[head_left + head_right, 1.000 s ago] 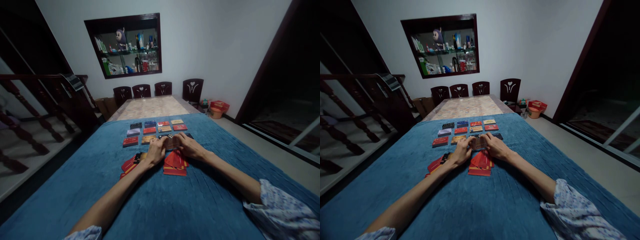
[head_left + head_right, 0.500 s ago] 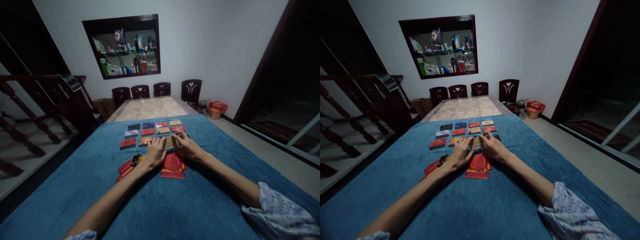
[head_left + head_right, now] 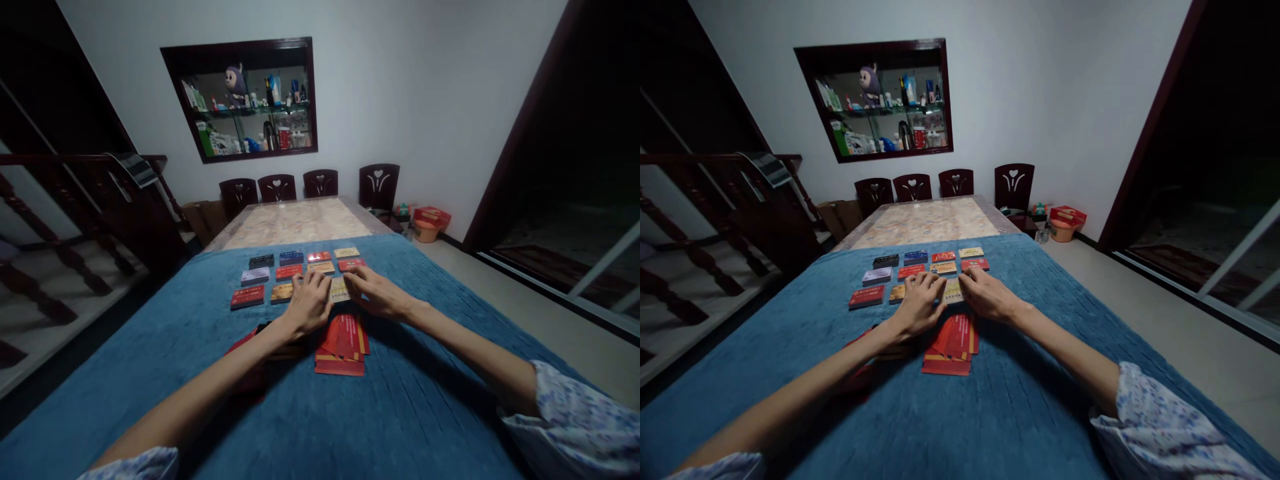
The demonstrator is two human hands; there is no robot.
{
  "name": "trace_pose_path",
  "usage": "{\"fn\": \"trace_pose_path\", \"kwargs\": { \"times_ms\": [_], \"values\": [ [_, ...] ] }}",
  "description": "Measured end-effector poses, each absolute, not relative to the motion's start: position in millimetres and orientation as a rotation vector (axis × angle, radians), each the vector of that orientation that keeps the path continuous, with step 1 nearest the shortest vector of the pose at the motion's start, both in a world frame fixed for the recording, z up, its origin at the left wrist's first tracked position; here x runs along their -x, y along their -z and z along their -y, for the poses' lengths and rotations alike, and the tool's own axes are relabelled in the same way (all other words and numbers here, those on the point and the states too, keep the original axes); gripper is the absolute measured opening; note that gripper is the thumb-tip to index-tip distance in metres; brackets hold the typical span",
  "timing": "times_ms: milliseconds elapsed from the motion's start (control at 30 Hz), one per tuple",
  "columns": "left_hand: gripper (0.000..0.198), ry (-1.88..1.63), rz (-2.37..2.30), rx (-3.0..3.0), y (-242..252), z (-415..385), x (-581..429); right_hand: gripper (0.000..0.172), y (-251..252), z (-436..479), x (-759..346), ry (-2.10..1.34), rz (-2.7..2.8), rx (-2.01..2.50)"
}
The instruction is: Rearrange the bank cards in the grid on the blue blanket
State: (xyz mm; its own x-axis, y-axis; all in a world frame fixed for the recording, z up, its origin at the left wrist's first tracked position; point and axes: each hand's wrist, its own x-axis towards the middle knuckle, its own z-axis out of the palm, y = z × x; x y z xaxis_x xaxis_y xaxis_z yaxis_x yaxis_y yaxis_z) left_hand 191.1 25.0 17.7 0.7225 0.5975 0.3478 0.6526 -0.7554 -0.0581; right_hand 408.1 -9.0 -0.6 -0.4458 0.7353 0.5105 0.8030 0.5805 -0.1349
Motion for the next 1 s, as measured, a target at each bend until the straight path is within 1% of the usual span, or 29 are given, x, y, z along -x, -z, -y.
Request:
{"fn": "trace_pose_path", "kwargs": {
  "times_ms": [133,233,300,433,567,733,833,1000],
  "values": [
    [0.040,0.406,0.971,2.739,-25,-36,-200,0.019,-12,2,-417,0.194,2.337,1.274],
    [0.041,0.393,0.948,2.734,-30,-47,-209,0.021,-22,-6,-424,0.150,2.386,1.330],
    [0.038,0.363,0.960,2.740,-33,-53,-215,0.022,-28,-11,-429,0.113,2.415,1.360],
    [0.031,0.293,0.995,2.766,-39,-68,-228,0.015,-39,-26,-437,0.090,2.445,1.442],
    [0.026,0.261,1.006,2.768,-41,-88,-240,0.016,-48,-44,-444,0.083,2.477,1.578],
    [0.019,0.242,1.067,2.788,-43,-117,-258,0.011,-54,-67,-452,0.099,2.464,1.678],
    [0.016,0.235,1.108,2.812,-45,-130,-268,0.012,-55,-82,-457,0.104,2.458,1.733],
    [0.017,0.190,1.166,2.859,-47,-147,-282,0.017,-51,-105,-465,0.107,2.464,1.817]
  ]
}}
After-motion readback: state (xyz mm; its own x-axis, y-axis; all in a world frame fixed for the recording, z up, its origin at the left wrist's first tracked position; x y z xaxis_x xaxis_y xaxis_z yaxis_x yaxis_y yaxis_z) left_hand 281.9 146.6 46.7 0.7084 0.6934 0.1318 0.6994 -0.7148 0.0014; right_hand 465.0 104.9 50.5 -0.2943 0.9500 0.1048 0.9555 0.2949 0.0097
